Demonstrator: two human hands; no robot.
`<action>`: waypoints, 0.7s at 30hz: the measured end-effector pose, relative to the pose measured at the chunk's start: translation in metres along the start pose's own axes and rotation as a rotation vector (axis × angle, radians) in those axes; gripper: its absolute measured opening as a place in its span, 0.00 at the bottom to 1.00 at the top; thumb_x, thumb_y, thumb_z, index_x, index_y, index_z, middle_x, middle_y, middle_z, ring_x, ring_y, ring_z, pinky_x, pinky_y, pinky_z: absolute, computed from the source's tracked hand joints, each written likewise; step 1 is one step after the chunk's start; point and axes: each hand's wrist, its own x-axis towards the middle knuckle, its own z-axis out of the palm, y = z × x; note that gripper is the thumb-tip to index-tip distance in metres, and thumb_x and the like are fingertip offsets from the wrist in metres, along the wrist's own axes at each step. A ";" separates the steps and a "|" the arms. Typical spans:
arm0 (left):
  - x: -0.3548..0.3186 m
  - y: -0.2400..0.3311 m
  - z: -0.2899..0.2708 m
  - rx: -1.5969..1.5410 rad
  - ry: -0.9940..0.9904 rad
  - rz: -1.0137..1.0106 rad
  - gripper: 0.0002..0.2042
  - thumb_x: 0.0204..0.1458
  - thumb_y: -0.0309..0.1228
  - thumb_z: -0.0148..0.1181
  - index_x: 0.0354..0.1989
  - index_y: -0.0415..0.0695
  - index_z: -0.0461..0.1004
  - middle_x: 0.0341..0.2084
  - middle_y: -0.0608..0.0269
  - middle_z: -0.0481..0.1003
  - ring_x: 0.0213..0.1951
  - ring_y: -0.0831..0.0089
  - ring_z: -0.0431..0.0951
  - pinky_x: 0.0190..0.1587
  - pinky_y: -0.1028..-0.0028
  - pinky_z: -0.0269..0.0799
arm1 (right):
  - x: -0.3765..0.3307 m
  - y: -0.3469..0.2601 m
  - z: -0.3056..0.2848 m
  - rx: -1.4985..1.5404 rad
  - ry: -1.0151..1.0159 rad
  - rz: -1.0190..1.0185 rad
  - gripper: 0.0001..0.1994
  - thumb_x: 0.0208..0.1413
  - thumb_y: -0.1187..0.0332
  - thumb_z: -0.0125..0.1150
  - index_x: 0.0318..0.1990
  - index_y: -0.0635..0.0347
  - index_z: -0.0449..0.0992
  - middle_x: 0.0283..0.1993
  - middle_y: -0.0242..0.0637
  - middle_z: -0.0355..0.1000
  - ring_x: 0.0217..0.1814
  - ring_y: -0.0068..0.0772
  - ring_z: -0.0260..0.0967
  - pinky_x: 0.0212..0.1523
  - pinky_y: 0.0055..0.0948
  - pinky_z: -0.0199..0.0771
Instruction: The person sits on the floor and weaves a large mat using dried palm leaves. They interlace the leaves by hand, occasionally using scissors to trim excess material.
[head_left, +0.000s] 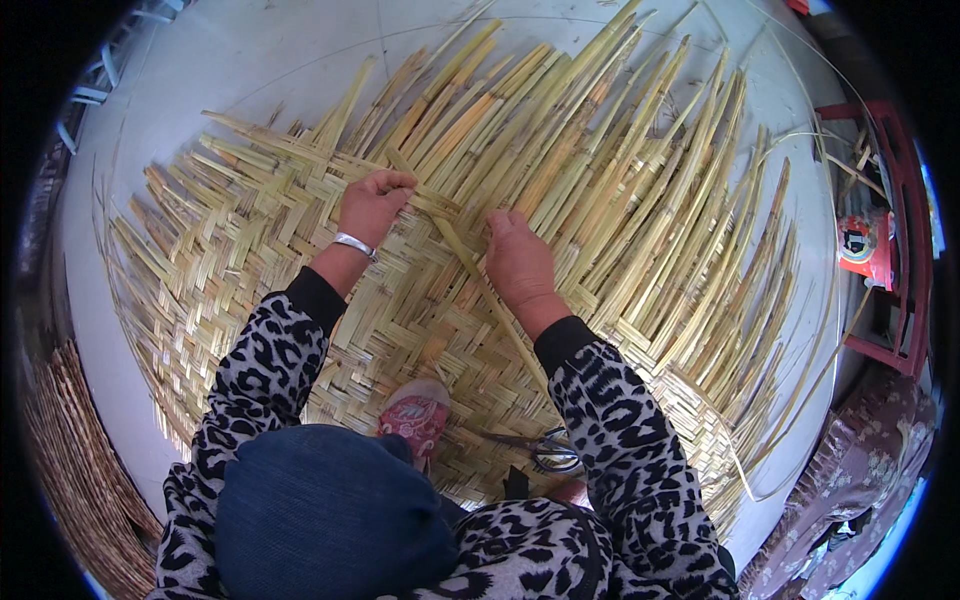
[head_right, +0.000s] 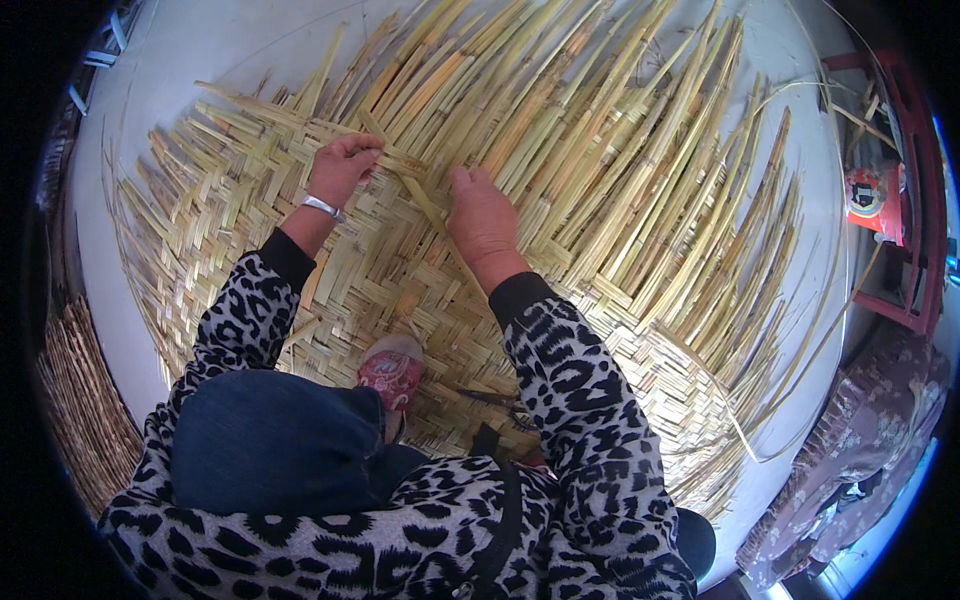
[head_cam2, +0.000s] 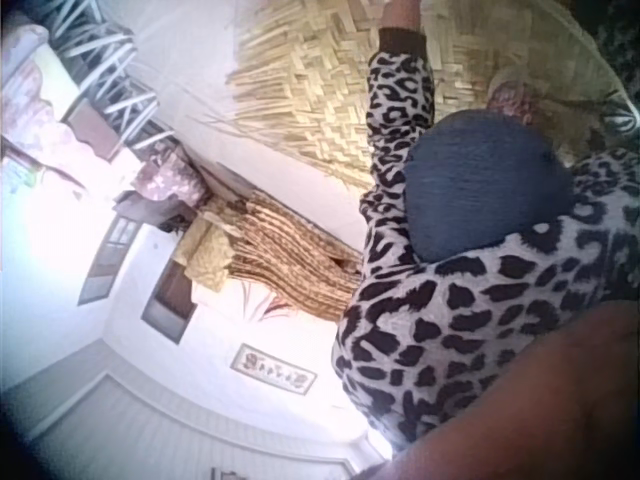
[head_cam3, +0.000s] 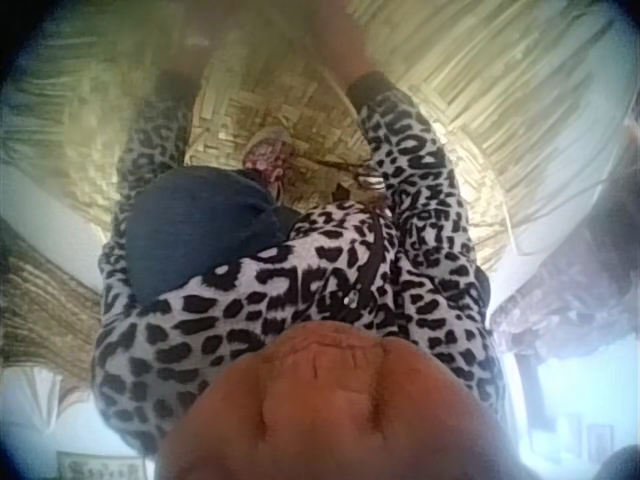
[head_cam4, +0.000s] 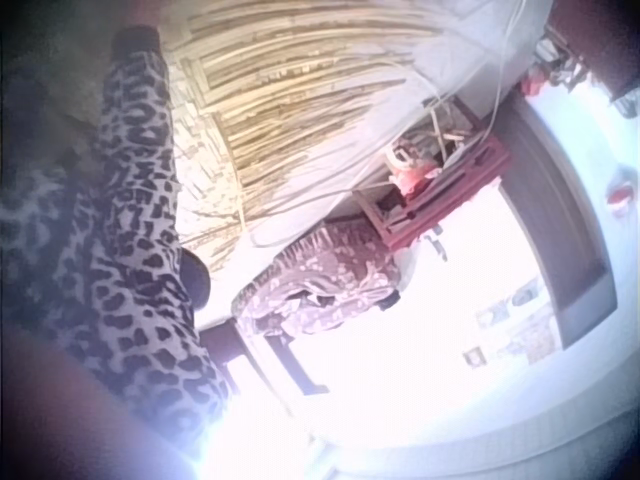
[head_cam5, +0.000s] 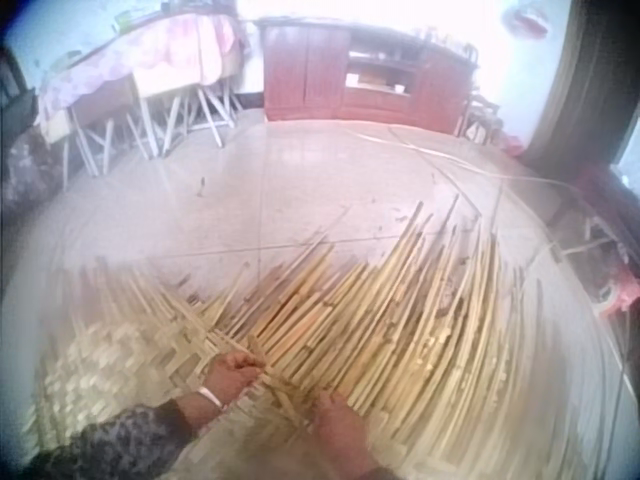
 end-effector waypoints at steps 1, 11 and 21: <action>0.002 -0.001 -0.001 -0.032 -0.023 0.041 0.09 0.50 0.24 0.62 0.40 0.42 0.80 0.29 0.68 0.79 0.24 0.82 0.74 0.26 0.80 0.70 | -0.002 -0.002 -0.002 -0.014 -0.011 -0.014 0.10 0.54 0.70 0.56 0.44 0.56 0.71 0.44 0.44 0.70 0.39 0.54 0.73 0.41 0.45 0.75; 0.023 0.029 -0.062 -0.279 -0.051 0.020 0.09 0.57 0.24 0.56 0.44 0.44 0.78 0.38 0.67 0.79 0.36 0.81 0.76 0.38 0.78 0.74 | -0.062 -0.046 0.017 -0.023 -0.259 -0.184 0.10 0.51 0.70 0.56 0.41 0.60 0.69 0.38 0.42 0.69 0.41 0.48 0.73 0.39 0.43 0.76; 0.043 0.019 -0.091 -0.551 -0.263 -0.062 0.07 0.59 0.23 0.52 0.42 0.44 0.74 0.41 0.59 0.79 0.38 0.75 0.78 0.44 0.73 0.77 | 0.013 -0.046 0.007 0.264 -0.084 -0.205 0.17 0.57 0.59 0.59 0.49 0.59 0.72 0.45 0.49 0.72 0.49 0.53 0.70 0.49 0.44 0.72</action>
